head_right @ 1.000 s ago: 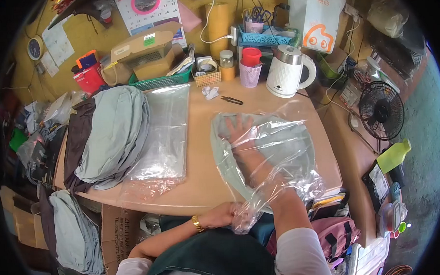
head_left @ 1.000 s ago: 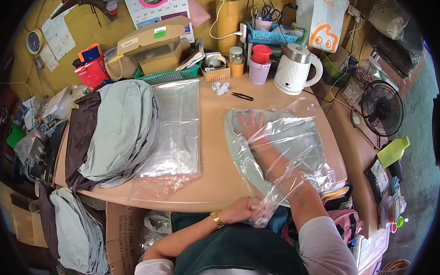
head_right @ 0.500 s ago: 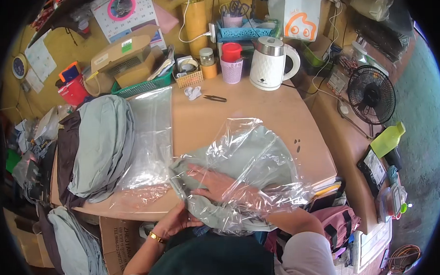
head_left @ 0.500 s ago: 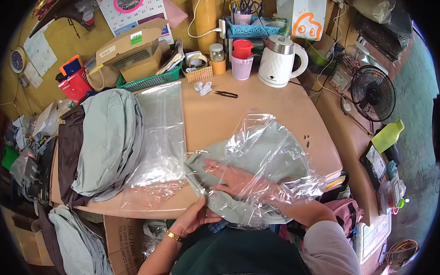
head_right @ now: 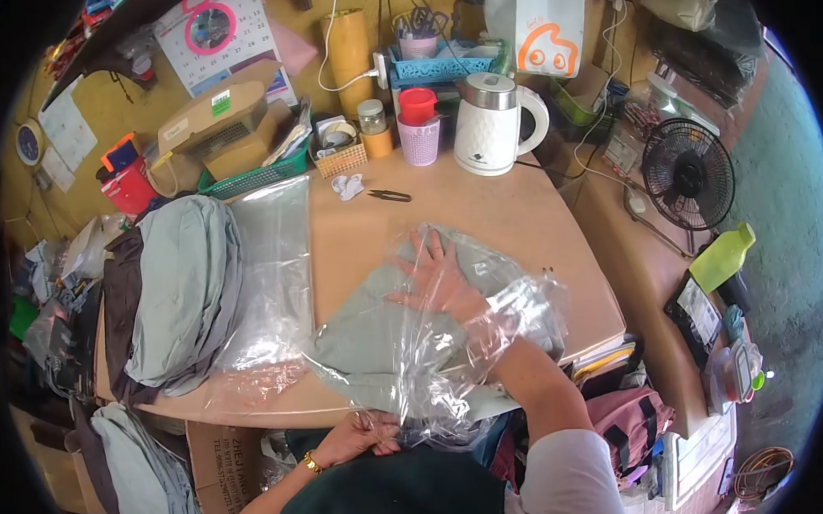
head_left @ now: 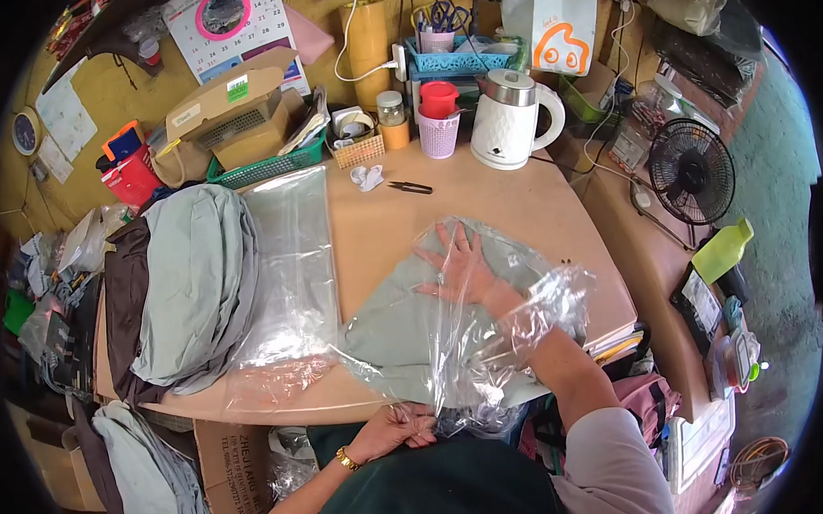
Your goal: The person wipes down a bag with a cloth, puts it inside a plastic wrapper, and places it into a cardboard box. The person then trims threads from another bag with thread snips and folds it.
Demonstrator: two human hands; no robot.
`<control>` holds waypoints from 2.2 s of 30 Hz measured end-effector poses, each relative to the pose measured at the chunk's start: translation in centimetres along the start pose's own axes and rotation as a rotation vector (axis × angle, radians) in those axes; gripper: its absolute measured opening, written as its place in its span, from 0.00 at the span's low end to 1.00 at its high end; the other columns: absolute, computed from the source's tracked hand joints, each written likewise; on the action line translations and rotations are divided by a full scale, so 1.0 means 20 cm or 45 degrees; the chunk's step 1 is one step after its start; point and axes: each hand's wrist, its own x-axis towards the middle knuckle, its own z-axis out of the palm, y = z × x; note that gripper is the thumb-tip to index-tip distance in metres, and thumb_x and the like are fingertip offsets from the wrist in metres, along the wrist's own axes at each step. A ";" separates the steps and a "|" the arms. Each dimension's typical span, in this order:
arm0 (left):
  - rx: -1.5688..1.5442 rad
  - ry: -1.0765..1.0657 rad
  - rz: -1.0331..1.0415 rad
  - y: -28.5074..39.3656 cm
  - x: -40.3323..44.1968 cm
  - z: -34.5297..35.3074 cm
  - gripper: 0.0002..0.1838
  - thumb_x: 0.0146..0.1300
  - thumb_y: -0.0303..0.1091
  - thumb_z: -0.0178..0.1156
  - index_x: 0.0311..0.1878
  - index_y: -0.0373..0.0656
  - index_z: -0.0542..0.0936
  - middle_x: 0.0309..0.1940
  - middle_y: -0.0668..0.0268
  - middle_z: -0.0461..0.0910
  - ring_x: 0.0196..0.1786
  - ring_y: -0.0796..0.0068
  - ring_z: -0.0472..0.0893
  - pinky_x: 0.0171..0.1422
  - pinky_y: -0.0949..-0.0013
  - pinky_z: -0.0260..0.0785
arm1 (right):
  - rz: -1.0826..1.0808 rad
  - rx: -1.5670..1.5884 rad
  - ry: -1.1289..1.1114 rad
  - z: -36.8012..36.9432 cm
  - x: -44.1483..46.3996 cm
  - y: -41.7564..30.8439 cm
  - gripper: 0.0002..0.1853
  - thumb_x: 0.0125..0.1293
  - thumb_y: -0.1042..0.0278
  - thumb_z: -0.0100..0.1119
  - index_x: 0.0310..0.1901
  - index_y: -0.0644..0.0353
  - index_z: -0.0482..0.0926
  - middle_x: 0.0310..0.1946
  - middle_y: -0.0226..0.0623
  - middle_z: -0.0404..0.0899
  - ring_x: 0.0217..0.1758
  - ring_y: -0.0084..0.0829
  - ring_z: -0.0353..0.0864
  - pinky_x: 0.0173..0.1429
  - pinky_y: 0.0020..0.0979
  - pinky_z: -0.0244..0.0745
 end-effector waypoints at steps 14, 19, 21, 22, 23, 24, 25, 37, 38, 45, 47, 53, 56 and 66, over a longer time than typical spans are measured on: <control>-0.744 0.695 0.450 0.05 0.08 -0.05 0.15 0.65 0.27 0.63 0.52 0.32 0.77 0.46 0.59 0.83 0.48 0.71 0.82 0.55 0.68 0.74 | 0.068 0.212 0.129 0.11 0.13 0.07 0.48 0.58 0.39 0.62 0.70 0.66 0.59 0.74 0.58 0.45 0.77 0.56 0.49 0.76 0.55 0.47; -0.634 0.559 0.360 0.06 0.03 -0.03 0.18 0.67 0.28 0.61 0.58 0.32 0.74 0.49 0.59 0.82 0.51 0.72 0.81 0.58 0.68 0.76 | 0.155 -0.055 0.196 0.18 0.19 0.09 0.46 0.61 0.35 0.54 0.70 0.64 0.60 0.74 0.58 0.47 0.76 0.56 0.49 0.74 0.59 0.47; -0.924 0.468 0.440 0.09 0.02 -0.12 0.20 0.69 0.34 0.59 0.60 0.35 0.72 0.53 0.60 0.79 0.55 0.71 0.80 0.60 0.65 0.76 | 0.193 -0.095 0.215 0.18 0.20 0.08 0.45 0.62 0.34 0.52 0.71 0.62 0.60 0.74 0.56 0.48 0.77 0.57 0.48 0.74 0.61 0.46; -1.089 0.391 0.454 0.11 0.04 -0.20 0.22 0.71 0.40 0.57 0.62 0.37 0.70 0.57 0.60 0.77 0.58 0.70 0.78 0.61 0.64 0.76 | 0.098 -0.114 0.147 0.15 0.17 0.05 0.45 0.62 0.35 0.53 0.71 0.60 0.59 0.75 0.53 0.48 0.77 0.57 0.48 0.73 0.62 0.45; -1.093 0.395 0.457 0.11 0.06 -0.25 0.22 0.71 0.40 0.57 0.62 0.37 0.70 0.57 0.60 0.77 0.58 0.70 0.78 0.61 0.64 0.76 | 0.002 -0.130 0.067 0.13 0.12 0.02 0.44 0.61 0.35 0.53 0.72 0.57 0.59 0.75 0.51 0.49 0.77 0.58 0.47 0.73 0.64 0.44; -1.181 0.375 0.468 0.15 0.07 -0.28 0.24 0.71 0.42 0.56 0.63 0.37 0.69 0.56 0.61 0.77 0.57 0.70 0.79 0.61 0.64 0.76 | -0.003 -0.129 0.058 0.12 0.08 0.02 0.44 0.61 0.35 0.53 0.72 0.57 0.59 0.75 0.51 0.49 0.77 0.58 0.47 0.73 0.64 0.44; -1.264 0.354 0.484 0.18 0.07 -0.31 0.26 0.71 0.44 0.56 0.65 0.36 0.68 0.56 0.61 0.78 0.57 0.70 0.79 0.60 0.64 0.76 | -0.139 -0.128 0.028 0.10 0.05 0.05 0.44 0.61 0.36 0.54 0.72 0.55 0.59 0.75 0.49 0.48 0.77 0.58 0.47 0.73 0.65 0.43; -1.104 0.233 0.309 0.08 0.10 -0.18 0.16 0.68 0.28 0.58 0.58 0.36 0.74 0.50 0.63 0.80 0.50 0.73 0.82 0.52 0.70 0.79 | -0.759 0.714 -0.143 -0.07 -0.23 -0.28 0.32 0.66 0.60 0.56 0.70 0.54 0.61 0.72 0.45 0.58 0.78 0.46 0.52 0.77 0.61 0.35; -1.023 0.206 0.255 0.09 0.09 -0.17 0.17 0.68 0.27 0.58 0.58 0.36 0.73 0.51 0.63 0.80 0.50 0.73 0.82 0.51 0.68 0.80 | -0.840 0.789 -0.120 -0.07 -0.24 -0.32 0.31 0.66 0.62 0.55 0.70 0.54 0.61 0.72 0.43 0.58 0.78 0.46 0.52 0.77 0.61 0.35; -0.630 0.562 0.315 0.17 0.00 -0.15 0.18 0.63 0.21 0.57 0.57 0.35 0.73 0.44 0.64 0.81 0.45 0.75 0.83 0.43 0.70 0.80 | -0.886 0.463 -0.223 0.05 -0.23 -0.45 0.33 0.64 0.59 0.56 0.70 0.55 0.61 0.69 0.45 0.61 0.76 0.46 0.54 0.76 0.61 0.38; -0.896 0.695 0.483 0.06 0.01 -0.15 0.18 0.63 0.22 0.59 0.57 0.36 0.73 0.38 0.66 0.81 0.41 0.79 0.82 0.43 0.72 0.79 | -0.740 0.191 -0.029 0.02 -0.23 -0.45 0.33 0.62 0.57 0.58 0.67 0.57 0.64 0.68 0.47 0.61 0.75 0.49 0.54 0.74 0.63 0.41; -1.266 0.745 0.768 0.01 -0.06 -0.10 0.12 0.69 0.36 0.58 0.51 0.44 0.72 0.43 0.70 0.80 0.49 0.77 0.78 0.62 0.67 0.70 | -0.354 0.759 0.265 0.21 -0.09 -0.37 0.37 0.60 0.57 0.60 0.70 0.54 0.61 0.69 0.50 0.60 0.75 0.50 0.54 0.74 0.58 0.46; -1.392 0.312 0.840 -0.04 -0.04 -0.15 0.16 0.70 0.45 0.54 0.53 0.44 0.75 0.45 0.70 0.77 0.54 0.75 0.74 0.66 0.62 0.64 | -0.582 0.889 0.045 0.25 -0.10 -0.39 0.37 0.60 0.52 0.59 0.71 0.46 0.61 0.68 0.47 0.62 0.75 0.48 0.55 0.74 0.56 0.49; -0.900 0.717 0.749 0.01 0.00 -0.08 0.37 0.61 0.19 0.62 0.70 0.42 0.56 0.61 0.56 0.70 0.62 0.67 0.73 0.67 0.64 0.68 | -0.545 0.645 -0.221 -0.01 -0.11 -0.41 0.42 0.64 0.42 0.55 0.74 0.53 0.55 0.74 0.50 0.52 0.78 0.53 0.48 0.76 0.64 0.32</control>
